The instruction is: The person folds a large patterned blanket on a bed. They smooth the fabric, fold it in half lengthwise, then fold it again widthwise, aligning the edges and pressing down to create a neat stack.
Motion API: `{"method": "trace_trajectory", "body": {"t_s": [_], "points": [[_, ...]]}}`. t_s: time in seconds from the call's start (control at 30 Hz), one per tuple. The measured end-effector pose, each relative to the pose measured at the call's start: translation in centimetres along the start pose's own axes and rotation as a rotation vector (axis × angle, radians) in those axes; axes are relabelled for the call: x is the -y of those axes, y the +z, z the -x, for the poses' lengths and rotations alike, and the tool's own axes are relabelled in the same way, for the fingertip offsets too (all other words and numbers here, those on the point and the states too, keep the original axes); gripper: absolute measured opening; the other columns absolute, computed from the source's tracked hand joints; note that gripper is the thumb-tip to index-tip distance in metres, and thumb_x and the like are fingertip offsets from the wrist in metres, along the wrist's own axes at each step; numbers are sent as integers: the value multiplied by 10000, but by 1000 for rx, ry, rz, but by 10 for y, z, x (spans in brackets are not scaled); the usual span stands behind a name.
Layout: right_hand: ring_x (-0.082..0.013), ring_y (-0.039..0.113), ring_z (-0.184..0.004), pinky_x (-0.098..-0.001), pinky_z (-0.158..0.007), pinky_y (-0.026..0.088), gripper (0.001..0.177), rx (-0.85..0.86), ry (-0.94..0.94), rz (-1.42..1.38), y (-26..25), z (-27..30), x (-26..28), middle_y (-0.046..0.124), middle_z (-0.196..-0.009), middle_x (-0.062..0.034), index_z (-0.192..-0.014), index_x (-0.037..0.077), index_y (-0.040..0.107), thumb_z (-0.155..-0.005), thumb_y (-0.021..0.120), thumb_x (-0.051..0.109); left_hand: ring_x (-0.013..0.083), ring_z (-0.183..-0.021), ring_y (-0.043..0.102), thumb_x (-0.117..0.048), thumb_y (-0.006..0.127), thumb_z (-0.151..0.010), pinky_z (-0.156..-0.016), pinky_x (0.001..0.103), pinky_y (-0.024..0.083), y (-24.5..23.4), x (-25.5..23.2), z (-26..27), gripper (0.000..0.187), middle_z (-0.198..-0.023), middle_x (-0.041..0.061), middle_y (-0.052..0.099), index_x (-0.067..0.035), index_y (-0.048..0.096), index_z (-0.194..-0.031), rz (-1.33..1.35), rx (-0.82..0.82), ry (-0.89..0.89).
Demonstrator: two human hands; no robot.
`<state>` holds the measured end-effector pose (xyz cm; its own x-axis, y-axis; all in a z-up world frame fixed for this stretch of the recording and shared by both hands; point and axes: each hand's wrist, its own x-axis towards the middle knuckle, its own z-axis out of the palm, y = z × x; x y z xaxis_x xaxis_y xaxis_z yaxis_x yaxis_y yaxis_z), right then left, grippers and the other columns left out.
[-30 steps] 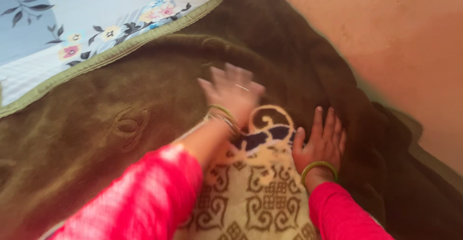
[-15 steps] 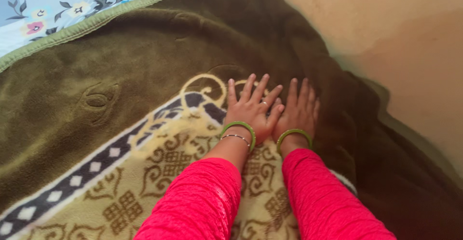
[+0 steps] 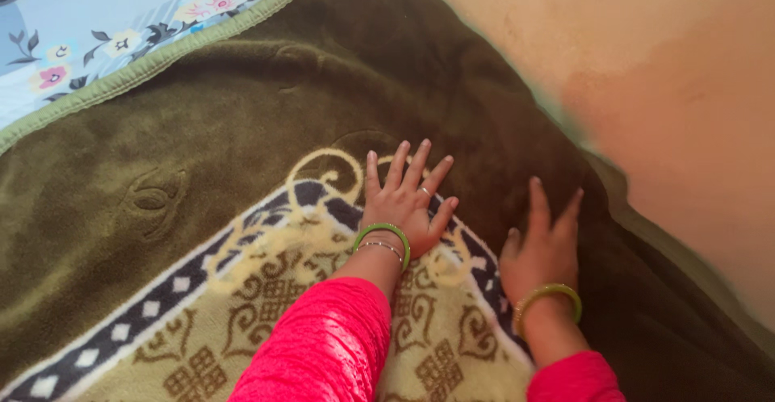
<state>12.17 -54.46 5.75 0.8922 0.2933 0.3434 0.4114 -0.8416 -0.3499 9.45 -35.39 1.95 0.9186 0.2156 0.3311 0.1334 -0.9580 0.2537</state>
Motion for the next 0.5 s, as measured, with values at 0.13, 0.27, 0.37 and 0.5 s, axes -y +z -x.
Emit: {"method": "trace_trajectory", "body": {"t_s": [0.13,0.27,0.37,0.5], "points": [[-449,439,-1424,-491,-1126,436,704,20,-319,-7,15,12,18,404,-1581,-274,-1531,266,441,-885,614,49,299,-1549,168,-575,414,-961,-1205,654,-24,4,-2,3,654,-1674,53,248,-313,368,-1559,-54,-6,-3],[-297,622,-1379,-420,-1003,539,710,188,62,-816,-2,0,7,614,-1428,-218,-1631,287,205,-1001,505,155,292,-1550,178,-563,418,-964,-1207,652,-20,7,0,2,641,-1671,45,259,-325,377,-1558,-64,-6,-5],[-353,573,-1320,-470,-1106,452,688,26,226,-225,-12,-9,-29,603,-1449,-179,-1583,246,378,-949,645,251,295,-1545,181,-561,415,-968,-1205,651,-19,6,-2,4,629,-1669,45,264,-334,379,-1554,-59,-22,-2],[-398,361,-1389,-555,-1082,305,1039,-79,185,235,6,-7,-86,388,-1541,-226,-1574,122,332,-716,857,380,298,-1536,182,-558,413,-962,-1195,651,-18,4,-4,0,633,-1664,49,263,-334,374,-1553,-76,2,-8]]}}
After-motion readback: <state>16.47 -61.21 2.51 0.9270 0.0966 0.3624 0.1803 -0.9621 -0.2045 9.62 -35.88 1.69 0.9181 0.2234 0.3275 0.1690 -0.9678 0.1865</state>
